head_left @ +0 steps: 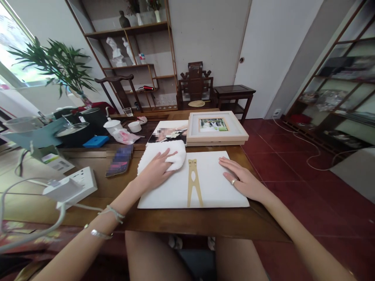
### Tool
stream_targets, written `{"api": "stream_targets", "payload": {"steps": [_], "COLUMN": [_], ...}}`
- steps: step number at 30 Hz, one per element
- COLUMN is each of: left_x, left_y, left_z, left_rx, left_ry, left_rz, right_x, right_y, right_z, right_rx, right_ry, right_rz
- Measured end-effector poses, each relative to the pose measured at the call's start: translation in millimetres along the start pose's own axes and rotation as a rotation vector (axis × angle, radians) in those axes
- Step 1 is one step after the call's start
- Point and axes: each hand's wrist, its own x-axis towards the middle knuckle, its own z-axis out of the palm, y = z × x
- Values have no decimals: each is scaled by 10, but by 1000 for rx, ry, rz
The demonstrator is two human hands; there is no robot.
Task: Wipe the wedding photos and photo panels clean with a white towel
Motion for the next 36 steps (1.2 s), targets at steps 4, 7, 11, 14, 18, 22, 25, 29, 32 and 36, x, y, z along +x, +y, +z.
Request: {"api": "stream_targets", "payload": {"steps": [4, 7, 11, 14, 18, 22, 25, 29, 32, 36], "left_x": [-209, -530, -995, -1169, -1054, -708, -428, -181, -161, -350], "left_y": [152, 363, 603, 678, 581, 284, 25, -203, -216, 9], "left_z": [-48, -103, -147, -174, -217, -217, -178, -121, -99, -125], "left_rx": [1, -18, -39, -57, -60, -34, -23, -28, -7, -1], "left_ry": [-30, -59, -17, -3, -53, -105, -120, -108, -107, -81], "left_rz": [28, 67, 121, 125, 119, 59, -40, -117, -111, -29], "right_x": [-2, 3, 12, 9, 3, -1, -5, -7, -4, -6], "right_y": [1, -8, -34, -43, -36, -14, 4, 10, 8, 6], "right_z": [-3, -4, -3, -10, -20, -11, -2, -2, -5, -5], "right_rx": [-3, -13, -29, -33, -27, -20, -1, 3, -7, -1], "right_ry": [-12, -33, -44, -42, -35, -31, -10, -14, -25, -24], "right_rz": [1, 18, 14, 16, 14, 10, -14, 0, 6, 0]}}
